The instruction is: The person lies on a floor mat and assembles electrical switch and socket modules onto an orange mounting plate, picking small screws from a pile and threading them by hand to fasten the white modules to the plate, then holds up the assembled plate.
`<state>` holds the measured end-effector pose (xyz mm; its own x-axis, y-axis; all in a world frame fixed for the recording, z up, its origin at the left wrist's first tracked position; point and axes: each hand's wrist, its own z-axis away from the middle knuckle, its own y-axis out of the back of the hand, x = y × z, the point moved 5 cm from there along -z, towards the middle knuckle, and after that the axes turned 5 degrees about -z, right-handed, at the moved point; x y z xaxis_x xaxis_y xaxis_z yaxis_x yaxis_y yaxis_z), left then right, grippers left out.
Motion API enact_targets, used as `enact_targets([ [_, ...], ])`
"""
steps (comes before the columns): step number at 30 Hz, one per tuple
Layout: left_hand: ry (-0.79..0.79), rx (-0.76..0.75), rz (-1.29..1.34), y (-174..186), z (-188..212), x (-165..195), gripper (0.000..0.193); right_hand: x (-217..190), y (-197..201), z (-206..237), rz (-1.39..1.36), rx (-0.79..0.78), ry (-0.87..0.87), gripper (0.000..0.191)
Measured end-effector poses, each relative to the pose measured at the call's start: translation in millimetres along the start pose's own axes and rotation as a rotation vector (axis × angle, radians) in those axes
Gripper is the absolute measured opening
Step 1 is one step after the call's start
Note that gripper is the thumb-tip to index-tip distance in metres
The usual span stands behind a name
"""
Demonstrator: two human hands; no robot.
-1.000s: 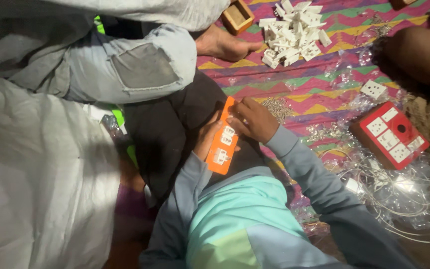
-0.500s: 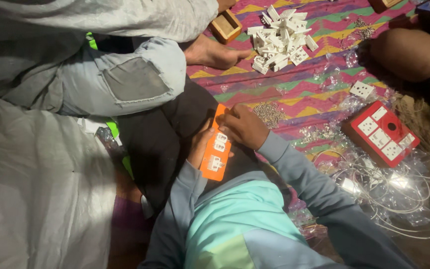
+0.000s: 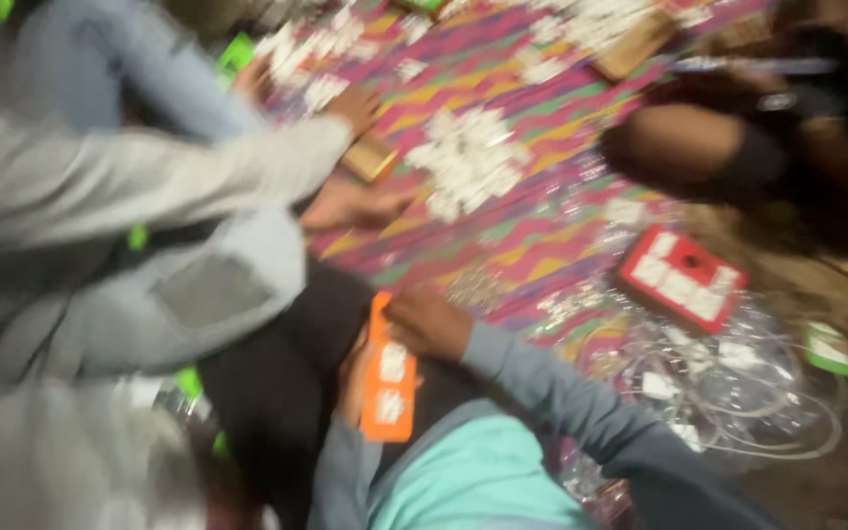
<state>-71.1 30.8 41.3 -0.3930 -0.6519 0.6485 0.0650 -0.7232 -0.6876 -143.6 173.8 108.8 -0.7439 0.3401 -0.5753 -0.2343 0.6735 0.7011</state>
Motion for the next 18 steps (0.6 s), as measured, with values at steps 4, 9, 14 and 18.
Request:
enact_targets([
  [4, -0.005, -0.028, -0.030, -5.7, -1.2, 3.6, 0.055, -0.3, 3.4, 0.6, -0.056, -0.094, -0.021, 0.031],
  [9, 0.031, -0.006, -0.077, -5.3, -3.1, -1.7, 0.054, -8.4, 9.4, 0.7, -0.068, -0.093, -0.059, 0.027],
  [14, 0.067, 0.036, -0.038, -5.9, -1.2, -0.6, 0.056, -6.6, 6.3, 4.9, -0.084, -0.088, -0.049, 0.026],
  [18, 0.029, 0.005, -0.042, -7.2, -1.6, 1.1, 0.056, 7.7, -12.0, 8.3, -0.016, -0.110, -0.024, 0.026],
])
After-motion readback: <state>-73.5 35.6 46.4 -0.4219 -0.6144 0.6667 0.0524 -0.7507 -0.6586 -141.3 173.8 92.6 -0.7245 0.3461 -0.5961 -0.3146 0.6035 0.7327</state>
